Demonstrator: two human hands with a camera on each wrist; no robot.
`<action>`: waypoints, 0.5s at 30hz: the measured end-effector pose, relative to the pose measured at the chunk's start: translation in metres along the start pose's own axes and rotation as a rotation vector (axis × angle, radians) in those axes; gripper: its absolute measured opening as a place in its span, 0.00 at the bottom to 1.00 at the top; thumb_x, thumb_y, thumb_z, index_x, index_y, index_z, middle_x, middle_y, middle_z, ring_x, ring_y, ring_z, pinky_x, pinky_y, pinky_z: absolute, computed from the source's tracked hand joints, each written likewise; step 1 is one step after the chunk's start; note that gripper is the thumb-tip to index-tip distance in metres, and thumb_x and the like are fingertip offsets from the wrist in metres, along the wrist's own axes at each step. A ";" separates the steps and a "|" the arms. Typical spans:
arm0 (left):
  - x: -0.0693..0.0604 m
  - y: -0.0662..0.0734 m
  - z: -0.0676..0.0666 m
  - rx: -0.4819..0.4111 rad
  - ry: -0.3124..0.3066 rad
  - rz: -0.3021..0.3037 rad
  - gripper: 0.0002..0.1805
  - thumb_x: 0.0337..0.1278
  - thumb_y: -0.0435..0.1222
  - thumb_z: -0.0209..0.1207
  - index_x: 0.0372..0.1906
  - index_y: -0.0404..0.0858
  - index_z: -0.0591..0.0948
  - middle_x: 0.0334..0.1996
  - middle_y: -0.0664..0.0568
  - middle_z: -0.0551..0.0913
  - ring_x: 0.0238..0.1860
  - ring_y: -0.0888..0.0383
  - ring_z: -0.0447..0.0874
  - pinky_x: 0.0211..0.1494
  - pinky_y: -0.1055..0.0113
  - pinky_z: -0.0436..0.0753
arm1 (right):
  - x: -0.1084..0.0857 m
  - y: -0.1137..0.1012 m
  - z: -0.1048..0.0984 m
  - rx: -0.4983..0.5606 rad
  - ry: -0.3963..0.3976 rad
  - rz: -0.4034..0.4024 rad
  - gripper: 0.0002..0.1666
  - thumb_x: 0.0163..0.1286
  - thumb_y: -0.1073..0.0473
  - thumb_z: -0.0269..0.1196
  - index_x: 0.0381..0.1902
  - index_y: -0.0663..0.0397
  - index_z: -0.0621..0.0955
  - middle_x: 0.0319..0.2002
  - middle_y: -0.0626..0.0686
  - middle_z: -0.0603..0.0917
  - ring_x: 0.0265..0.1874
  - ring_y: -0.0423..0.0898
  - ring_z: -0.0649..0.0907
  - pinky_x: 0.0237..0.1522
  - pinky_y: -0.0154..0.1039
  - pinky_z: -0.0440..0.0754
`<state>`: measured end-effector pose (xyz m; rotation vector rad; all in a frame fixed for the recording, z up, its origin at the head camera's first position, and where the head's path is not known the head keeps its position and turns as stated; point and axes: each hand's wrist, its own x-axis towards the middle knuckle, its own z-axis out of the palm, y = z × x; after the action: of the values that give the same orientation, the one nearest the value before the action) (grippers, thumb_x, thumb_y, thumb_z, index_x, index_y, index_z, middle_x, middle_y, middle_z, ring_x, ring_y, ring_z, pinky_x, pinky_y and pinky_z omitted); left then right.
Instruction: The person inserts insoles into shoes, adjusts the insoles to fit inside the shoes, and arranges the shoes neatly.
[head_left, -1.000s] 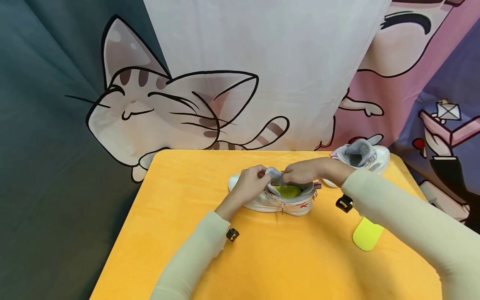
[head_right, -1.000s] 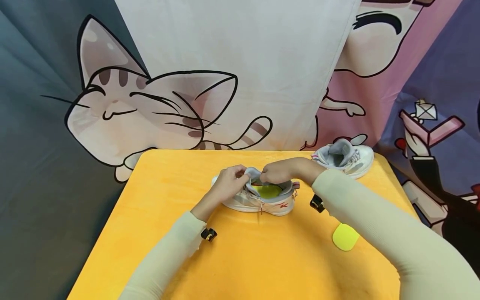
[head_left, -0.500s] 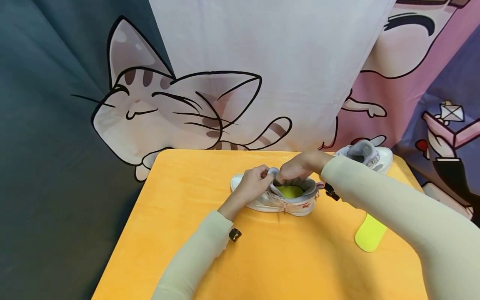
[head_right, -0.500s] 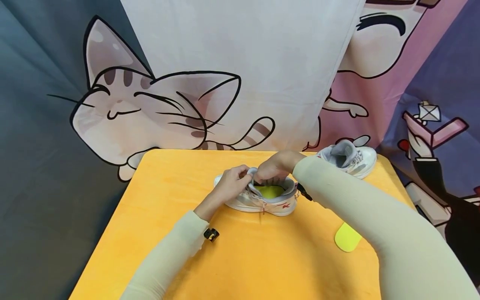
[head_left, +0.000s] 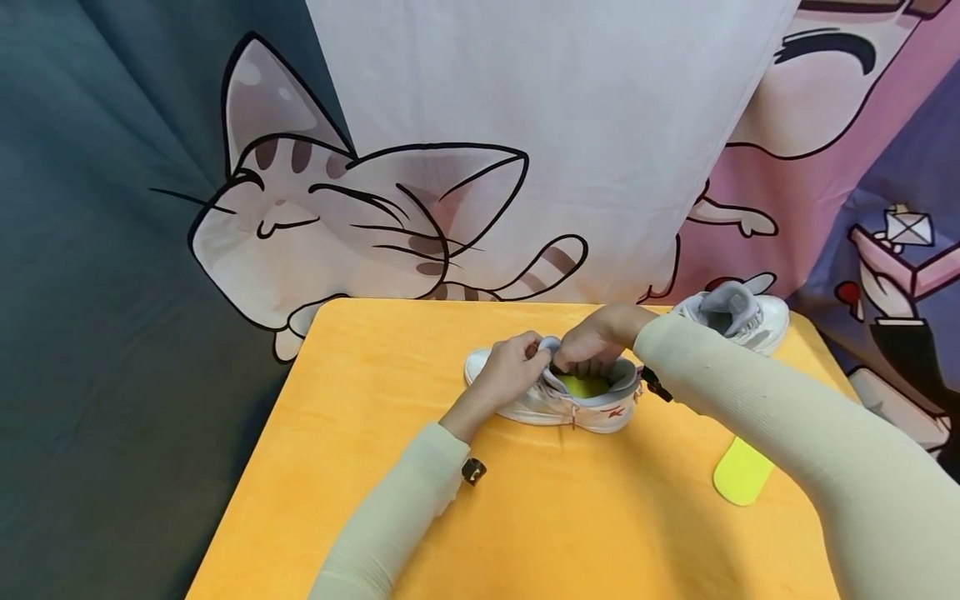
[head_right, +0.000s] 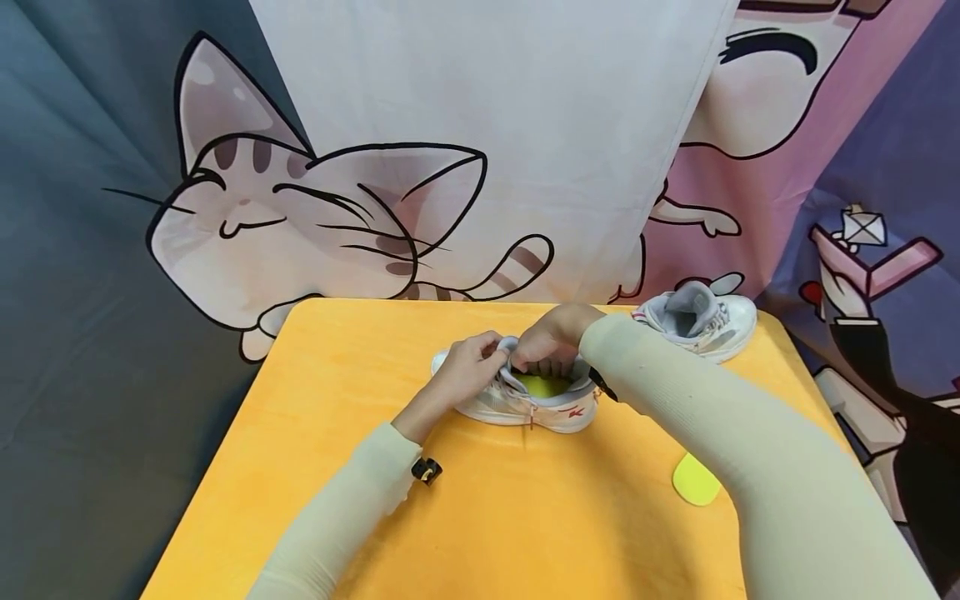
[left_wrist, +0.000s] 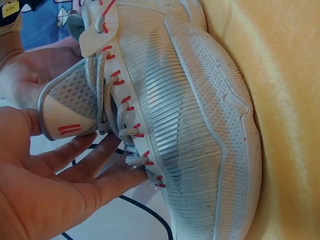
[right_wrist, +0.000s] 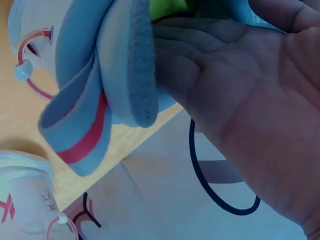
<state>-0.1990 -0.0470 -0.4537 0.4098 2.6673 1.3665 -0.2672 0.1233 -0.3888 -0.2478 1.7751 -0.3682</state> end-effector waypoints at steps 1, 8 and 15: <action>0.000 0.000 0.000 0.000 0.001 0.001 0.10 0.71 0.44 0.52 0.39 0.46 0.81 0.22 0.56 0.74 0.24 0.61 0.70 0.29 0.69 0.70 | 0.000 0.001 0.000 0.006 0.001 -0.003 0.07 0.71 0.55 0.47 0.35 0.53 0.66 0.34 0.50 0.65 0.36 0.47 0.68 0.44 0.43 0.65; 0.000 0.001 0.001 -0.008 -0.007 -0.009 0.10 0.72 0.44 0.52 0.41 0.45 0.81 0.22 0.56 0.74 0.23 0.61 0.70 0.29 0.69 0.70 | 0.000 0.004 -0.001 0.013 0.011 -0.009 0.13 0.70 0.54 0.49 0.45 0.58 0.68 0.46 0.56 0.70 0.50 0.53 0.74 0.54 0.46 0.70; -0.001 0.001 0.001 -0.010 0.003 -0.014 0.11 0.73 0.45 0.52 0.45 0.46 0.83 0.26 0.56 0.79 0.27 0.60 0.75 0.31 0.69 0.74 | -0.001 0.003 0.000 0.015 0.007 0.002 0.10 0.72 0.54 0.49 0.41 0.55 0.69 0.40 0.53 0.70 0.44 0.51 0.74 0.51 0.45 0.70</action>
<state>-0.1982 -0.0462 -0.4535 0.3881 2.6593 1.3771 -0.2671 0.1266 -0.3886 -0.2342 1.7788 -0.3806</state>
